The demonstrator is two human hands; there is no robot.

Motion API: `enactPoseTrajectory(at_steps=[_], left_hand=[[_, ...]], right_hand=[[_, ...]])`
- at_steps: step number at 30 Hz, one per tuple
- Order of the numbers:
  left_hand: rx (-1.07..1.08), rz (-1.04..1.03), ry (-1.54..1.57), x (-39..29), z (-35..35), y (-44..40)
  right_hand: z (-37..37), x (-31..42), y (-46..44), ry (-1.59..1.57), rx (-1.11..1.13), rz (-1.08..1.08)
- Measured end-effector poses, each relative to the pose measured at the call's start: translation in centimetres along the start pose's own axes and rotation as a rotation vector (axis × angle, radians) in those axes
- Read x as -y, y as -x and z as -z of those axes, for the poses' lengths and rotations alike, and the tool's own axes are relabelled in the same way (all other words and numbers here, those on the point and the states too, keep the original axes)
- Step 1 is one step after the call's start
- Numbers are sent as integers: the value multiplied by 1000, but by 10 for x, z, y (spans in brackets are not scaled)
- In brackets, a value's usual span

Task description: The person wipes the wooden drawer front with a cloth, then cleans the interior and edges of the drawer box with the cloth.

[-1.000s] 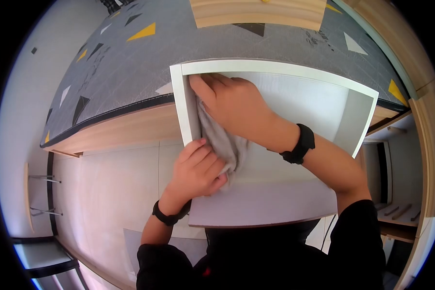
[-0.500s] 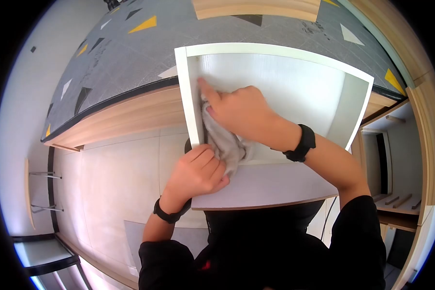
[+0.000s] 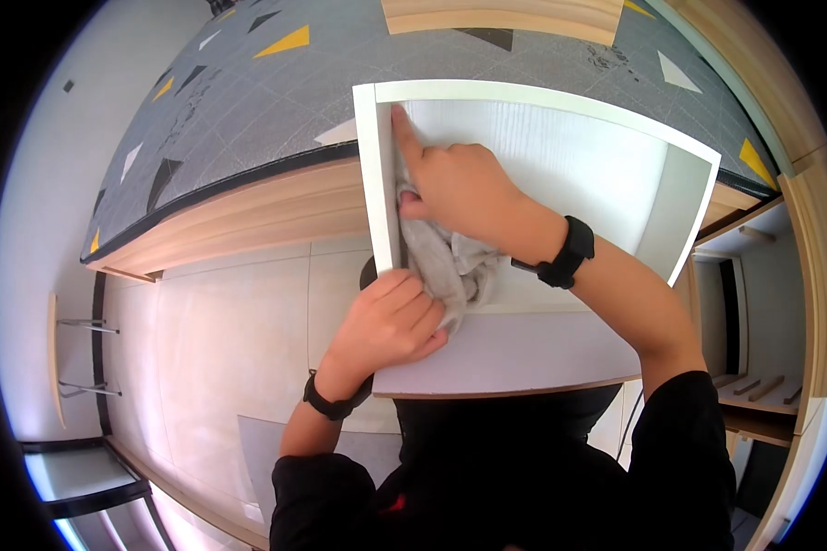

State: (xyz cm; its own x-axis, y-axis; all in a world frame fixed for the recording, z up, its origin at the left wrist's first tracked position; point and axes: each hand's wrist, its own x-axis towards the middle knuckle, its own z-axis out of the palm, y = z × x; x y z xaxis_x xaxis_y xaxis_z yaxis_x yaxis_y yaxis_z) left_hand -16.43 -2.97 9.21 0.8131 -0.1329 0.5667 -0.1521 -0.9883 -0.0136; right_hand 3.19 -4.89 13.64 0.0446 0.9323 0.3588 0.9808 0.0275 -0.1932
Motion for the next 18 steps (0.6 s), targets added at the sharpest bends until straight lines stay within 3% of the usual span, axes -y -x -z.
enactPoseTrajectory(at_steps=[8, 17, 18], left_hand=[[19, -18, 20, 1, -3, 5], [54, -36, 30, 2, 3, 2], [78, -49, 35, 3, 6, 2]], right_hand=[[-32, 3, 31, 375, -233, 153], [-17, 3, 71, 465, 34, 137], [-3, -3, 73, 283, 84, 115]])
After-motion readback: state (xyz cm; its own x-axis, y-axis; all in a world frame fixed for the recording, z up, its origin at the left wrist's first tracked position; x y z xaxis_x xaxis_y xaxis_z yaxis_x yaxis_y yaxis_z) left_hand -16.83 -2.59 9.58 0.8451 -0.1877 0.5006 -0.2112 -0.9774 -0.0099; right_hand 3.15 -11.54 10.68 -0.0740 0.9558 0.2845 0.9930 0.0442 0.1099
